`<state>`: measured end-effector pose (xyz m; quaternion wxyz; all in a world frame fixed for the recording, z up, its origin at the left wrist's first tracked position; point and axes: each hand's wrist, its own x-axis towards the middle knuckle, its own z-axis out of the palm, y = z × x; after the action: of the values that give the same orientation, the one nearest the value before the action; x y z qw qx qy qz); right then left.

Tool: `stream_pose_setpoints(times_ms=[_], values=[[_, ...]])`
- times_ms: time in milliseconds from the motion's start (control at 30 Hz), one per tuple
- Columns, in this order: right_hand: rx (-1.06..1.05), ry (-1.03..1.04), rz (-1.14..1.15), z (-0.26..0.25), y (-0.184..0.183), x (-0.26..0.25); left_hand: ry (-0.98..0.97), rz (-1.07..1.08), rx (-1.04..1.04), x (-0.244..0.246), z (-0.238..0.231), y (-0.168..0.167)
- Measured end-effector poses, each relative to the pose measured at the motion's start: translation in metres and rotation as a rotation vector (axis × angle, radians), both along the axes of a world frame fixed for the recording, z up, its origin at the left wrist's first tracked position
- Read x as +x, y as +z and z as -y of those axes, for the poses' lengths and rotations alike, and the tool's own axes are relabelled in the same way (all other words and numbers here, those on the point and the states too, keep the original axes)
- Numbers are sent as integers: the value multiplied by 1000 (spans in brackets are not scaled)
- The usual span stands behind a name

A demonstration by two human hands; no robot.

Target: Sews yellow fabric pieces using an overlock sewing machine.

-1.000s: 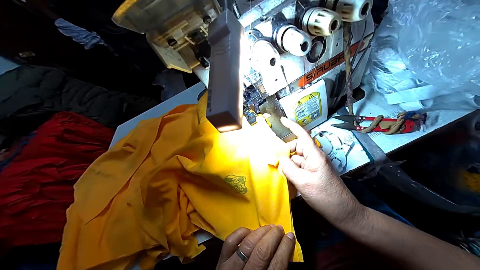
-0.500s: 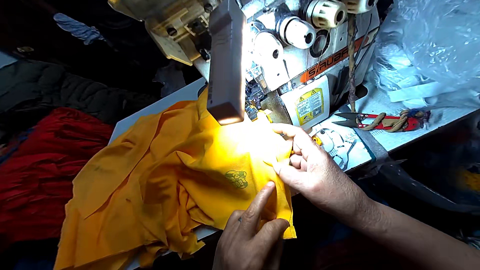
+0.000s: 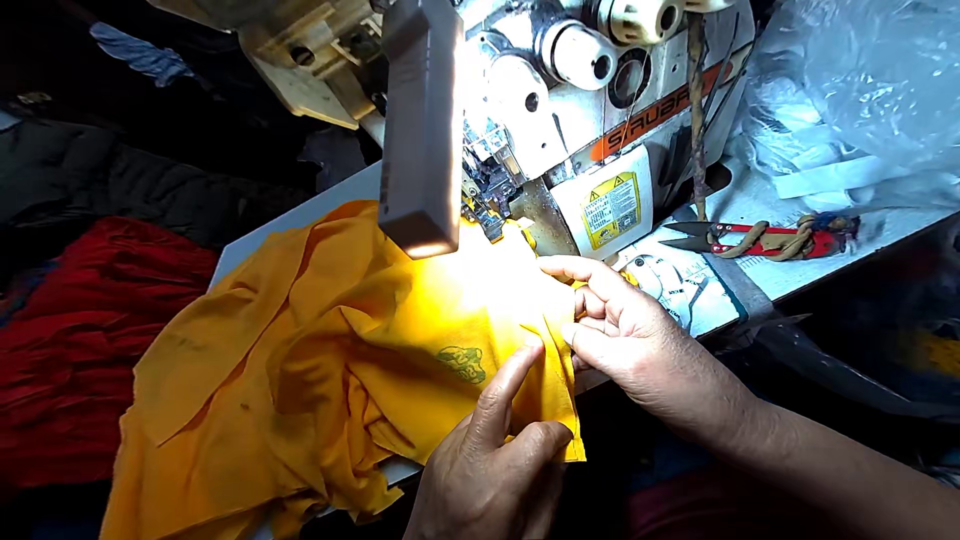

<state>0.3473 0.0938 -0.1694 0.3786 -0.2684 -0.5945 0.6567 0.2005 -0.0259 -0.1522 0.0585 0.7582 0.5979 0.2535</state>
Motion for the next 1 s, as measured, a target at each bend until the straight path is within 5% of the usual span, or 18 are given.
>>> stream_pose_setpoints(times_ms=[367,633,833,1000], values=[[131,-47,17,3,-6,-3,-35,-77,6,0,-2,1],[552,-208,56,8,-13,-7,-87,-119,34,-5,-7,-4],[442,153,245,-14,12,0,-78,-174,14,-12,-3,4],[505,204,263,-23,18,-3,-76,-201,28,-13,-2,8]])
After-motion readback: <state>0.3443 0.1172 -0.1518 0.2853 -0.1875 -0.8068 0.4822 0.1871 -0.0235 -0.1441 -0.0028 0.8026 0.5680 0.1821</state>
